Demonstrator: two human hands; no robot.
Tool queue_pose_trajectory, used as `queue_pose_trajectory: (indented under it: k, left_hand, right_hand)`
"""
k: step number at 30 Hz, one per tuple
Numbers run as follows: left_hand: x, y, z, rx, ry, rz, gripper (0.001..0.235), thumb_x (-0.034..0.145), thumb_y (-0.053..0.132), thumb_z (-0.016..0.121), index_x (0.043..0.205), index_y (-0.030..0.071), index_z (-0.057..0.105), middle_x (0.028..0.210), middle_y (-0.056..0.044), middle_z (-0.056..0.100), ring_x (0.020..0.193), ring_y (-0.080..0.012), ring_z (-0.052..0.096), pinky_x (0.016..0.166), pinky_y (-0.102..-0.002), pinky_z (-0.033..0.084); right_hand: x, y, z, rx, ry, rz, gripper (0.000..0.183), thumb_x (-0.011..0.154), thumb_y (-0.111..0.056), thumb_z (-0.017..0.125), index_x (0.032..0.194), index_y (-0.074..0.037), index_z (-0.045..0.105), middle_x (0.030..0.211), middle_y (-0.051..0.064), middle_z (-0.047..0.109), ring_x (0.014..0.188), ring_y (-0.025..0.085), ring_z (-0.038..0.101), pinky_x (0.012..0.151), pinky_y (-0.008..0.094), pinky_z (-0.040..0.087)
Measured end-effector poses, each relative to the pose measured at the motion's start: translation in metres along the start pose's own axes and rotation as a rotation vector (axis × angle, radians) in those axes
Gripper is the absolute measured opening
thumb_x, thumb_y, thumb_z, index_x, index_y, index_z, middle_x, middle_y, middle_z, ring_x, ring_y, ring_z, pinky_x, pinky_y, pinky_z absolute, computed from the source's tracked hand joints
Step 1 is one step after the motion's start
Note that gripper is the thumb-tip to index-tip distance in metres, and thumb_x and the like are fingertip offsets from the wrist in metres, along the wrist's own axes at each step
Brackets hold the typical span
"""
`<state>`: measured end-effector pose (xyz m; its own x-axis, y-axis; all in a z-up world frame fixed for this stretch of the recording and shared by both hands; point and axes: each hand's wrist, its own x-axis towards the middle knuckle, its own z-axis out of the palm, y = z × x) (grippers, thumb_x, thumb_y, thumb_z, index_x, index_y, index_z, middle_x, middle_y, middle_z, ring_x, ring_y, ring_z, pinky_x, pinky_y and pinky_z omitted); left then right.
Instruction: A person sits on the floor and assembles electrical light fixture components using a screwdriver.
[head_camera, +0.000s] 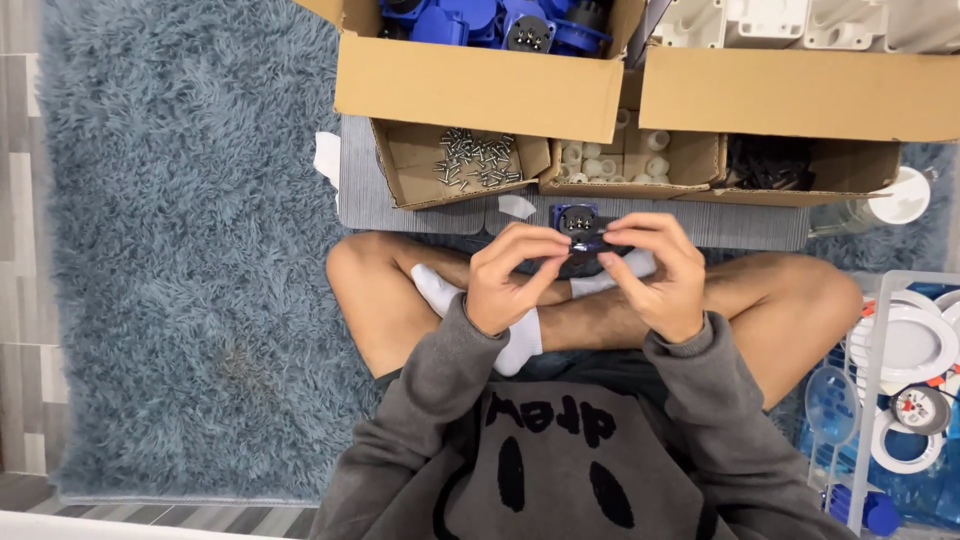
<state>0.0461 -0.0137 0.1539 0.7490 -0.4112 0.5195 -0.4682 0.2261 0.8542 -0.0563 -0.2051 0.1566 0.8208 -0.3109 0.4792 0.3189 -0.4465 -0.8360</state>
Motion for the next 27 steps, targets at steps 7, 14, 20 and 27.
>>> queue_pose_trajectory:
  k: [7,14,20,27]
  left_hand:
    - [0.007,-0.012,-0.002,0.134,0.013,0.166,0.015,0.094,-0.008,0.080,0.105,0.002,0.085,0.106,-0.012,0.082,0.089,-0.0302,0.078,0.077,-0.037,0.066]
    - [0.001,-0.032,-0.001,0.201,0.019,0.256,0.016,0.095,-0.009,0.079,0.105,0.002,0.085,0.108,-0.013,0.081,0.095,-0.0329,0.079,0.080,-0.041,0.067]
    - [-0.003,-0.043,0.001,0.200,0.010,0.251,0.015,0.096,-0.008,0.077,0.106,0.001,0.084,0.108,-0.014,0.081,0.097,-0.0341,0.080,0.082,-0.042,0.068]
    - [-0.007,-0.048,0.002,0.203,0.002,0.253,0.017,0.097,-0.010,0.075,0.109,0.000,0.084,0.109,-0.015,0.080,0.099,-0.0346,0.080,0.083,-0.043,0.068]
  right_hand:
    - [-0.009,0.027,0.007,-0.100,0.070,-0.194,0.012,0.091,0.010,0.089,0.101,0.004,0.087,0.102,0.022,0.081,0.085,0.034,0.078,0.077,0.040,0.064]
    - [-0.006,0.034,0.012,-0.112,0.055,-0.232,0.011,0.093,0.011,0.087,0.102,0.006,0.086,0.106,0.023,0.083,0.094,0.039,0.081,0.080,0.044,0.066]
    - [-0.004,0.039,0.014,-0.150,0.057,-0.263,0.006,0.097,0.012,0.083,0.102,0.009,0.083,0.103,0.023,0.082,0.091,0.040,0.081,0.078,0.044,0.065]
    - [-0.008,0.048,0.015,-0.196,0.056,-0.246,0.004,0.099,0.007,0.083,0.103,0.008,0.083,0.100,0.019,0.082,0.088,0.037,0.080,0.076,0.042,0.065]
